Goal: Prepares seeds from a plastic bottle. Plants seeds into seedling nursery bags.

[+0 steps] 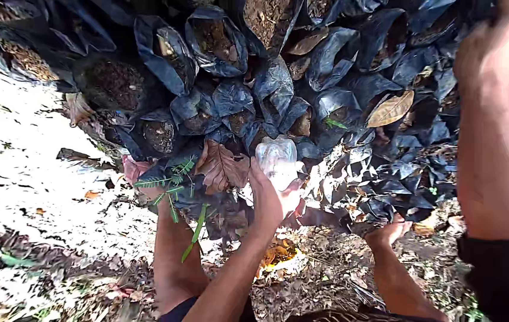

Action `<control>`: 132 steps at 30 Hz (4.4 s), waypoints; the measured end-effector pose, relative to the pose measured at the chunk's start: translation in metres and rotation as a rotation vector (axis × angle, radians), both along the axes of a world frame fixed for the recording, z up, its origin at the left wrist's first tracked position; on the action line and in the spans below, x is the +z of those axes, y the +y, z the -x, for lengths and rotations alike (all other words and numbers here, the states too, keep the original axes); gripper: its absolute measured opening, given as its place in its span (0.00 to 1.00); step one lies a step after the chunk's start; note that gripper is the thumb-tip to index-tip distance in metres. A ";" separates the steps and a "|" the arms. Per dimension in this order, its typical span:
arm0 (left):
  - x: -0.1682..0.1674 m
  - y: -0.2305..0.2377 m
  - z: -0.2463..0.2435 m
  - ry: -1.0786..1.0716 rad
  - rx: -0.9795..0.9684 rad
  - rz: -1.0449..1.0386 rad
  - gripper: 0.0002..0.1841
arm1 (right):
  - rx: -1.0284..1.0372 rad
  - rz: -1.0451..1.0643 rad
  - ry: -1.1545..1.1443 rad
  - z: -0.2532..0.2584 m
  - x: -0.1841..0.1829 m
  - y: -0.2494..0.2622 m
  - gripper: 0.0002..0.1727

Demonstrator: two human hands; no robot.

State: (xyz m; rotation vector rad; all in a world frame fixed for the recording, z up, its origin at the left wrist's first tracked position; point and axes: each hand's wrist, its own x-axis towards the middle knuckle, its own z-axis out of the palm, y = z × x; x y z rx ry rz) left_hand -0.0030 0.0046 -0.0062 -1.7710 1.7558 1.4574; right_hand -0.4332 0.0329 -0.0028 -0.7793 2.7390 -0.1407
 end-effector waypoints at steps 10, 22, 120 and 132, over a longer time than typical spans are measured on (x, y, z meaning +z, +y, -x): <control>0.028 -0.035 0.011 0.716 0.707 -0.589 0.37 | -1.226 0.579 -1.054 -0.320 0.074 0.081 0.19; 0.030 -0.082 -0.006 0.653 0.829 -0.510 0.30 | 0.360 0.519 -0.547 -0.337 0.050 0.013 0.10; 0.050 -0.028 0.081 1.030 1.150 -0.911 0.24 | -0.893 0.973 -1.320 -0.268 0.127 0.015 0.11; 0.044 -0.019 -0.006 0.693 0.757 -0.944 0.28 | -0.797 1.010 -1.081 -0.111 0.072 0.051 0.09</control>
